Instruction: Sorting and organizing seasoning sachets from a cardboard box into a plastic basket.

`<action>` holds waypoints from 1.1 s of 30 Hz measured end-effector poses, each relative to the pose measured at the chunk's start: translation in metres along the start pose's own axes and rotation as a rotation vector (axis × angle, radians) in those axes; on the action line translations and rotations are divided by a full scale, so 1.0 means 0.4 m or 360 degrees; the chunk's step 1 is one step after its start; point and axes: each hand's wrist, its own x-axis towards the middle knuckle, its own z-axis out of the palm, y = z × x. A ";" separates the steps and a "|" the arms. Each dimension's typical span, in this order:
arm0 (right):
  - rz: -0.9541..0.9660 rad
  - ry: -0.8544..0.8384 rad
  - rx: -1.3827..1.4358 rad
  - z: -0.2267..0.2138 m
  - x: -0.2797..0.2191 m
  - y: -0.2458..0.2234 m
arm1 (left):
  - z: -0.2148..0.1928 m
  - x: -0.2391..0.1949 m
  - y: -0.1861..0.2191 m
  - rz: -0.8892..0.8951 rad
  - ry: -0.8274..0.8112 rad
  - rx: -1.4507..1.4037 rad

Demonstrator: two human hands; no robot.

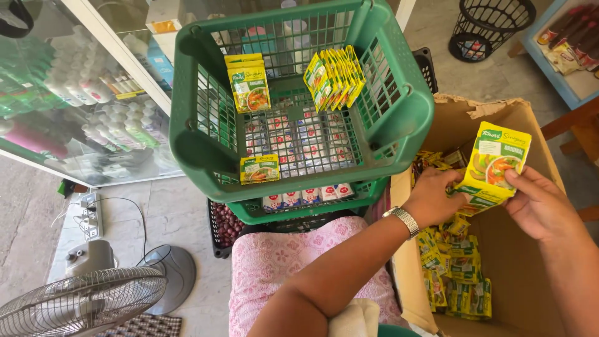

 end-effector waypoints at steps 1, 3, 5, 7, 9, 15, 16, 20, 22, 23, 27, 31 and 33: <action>0.0002 -0.0005 -0.0004 -0.010 0.003 0.001 | -0.019 -0.002 0.027 -0.0003 0.0006 0.0000; -0.0011 -0.0027 -0.0070 -0.031 0.002 0.009 | -0.055 -0.013 0.081 -0.0089 -0.0097 -0.0122; 0.0018 0.0015 -0.0153 -0.044 0.008 0.018 | -0.056 -0.022 0.089 -0.0117 -0.0151 -0.0142; 0.0045 0.0057 -0.0236 -0.054 0.012 0.022 | -0.064 -0.029 0.105 -0.0142 -0.0205 -0.0163; 0.0134 0.0084 -0.0278 -0.059 0.016 0.018 | -0.081 -0.032 0.129 -0.0152 -0.0201 -0.0214; 0.0172 0.0123 -0.0300 -0.054 0.020 0.022 | -0.090 -0.033 0.139 -0.0105 -0.0015 -0.0286; 0.0173 0.0123 -0.0300 -0.053 0.021 0.024 | -0.090 -0.032 0.138 -0.0106 -0.0016 -0.0287; 0.0195 0.0104 -0.0377 -0.066 0.037 0.048 | -0.081 -0.034 0.123 -0.0076 0.0059 -0.0304; 0.0202 0.0108 -0.0420 -0.051 0.037 0.047 | -0.078 -0.035 0.117 -0.0042 0.0095 -0.0307; 0.0261 0.0093 -0.0389 -0.029 0.029 0.038 | -0.081 -0.036 0.118 -0.0015 0.0127 -0.0327; 0.0311 -0.0011 -0.0316 -0.014 0.023 0.037 | -0.081 -0.038 0.107 0.0050 0.0181 -0.0409; 0.0267 -0.0072 -0.0230 0.008 0.011 0.026 | -0.100 -0.040 0.120 0.0043 0.0146 -0.0406; 0.0094 -0.0101 -0.0145 -0.025 0.024 0.039 | -0.107 -0.041 0.134 0.0028 0.0143 -0.0365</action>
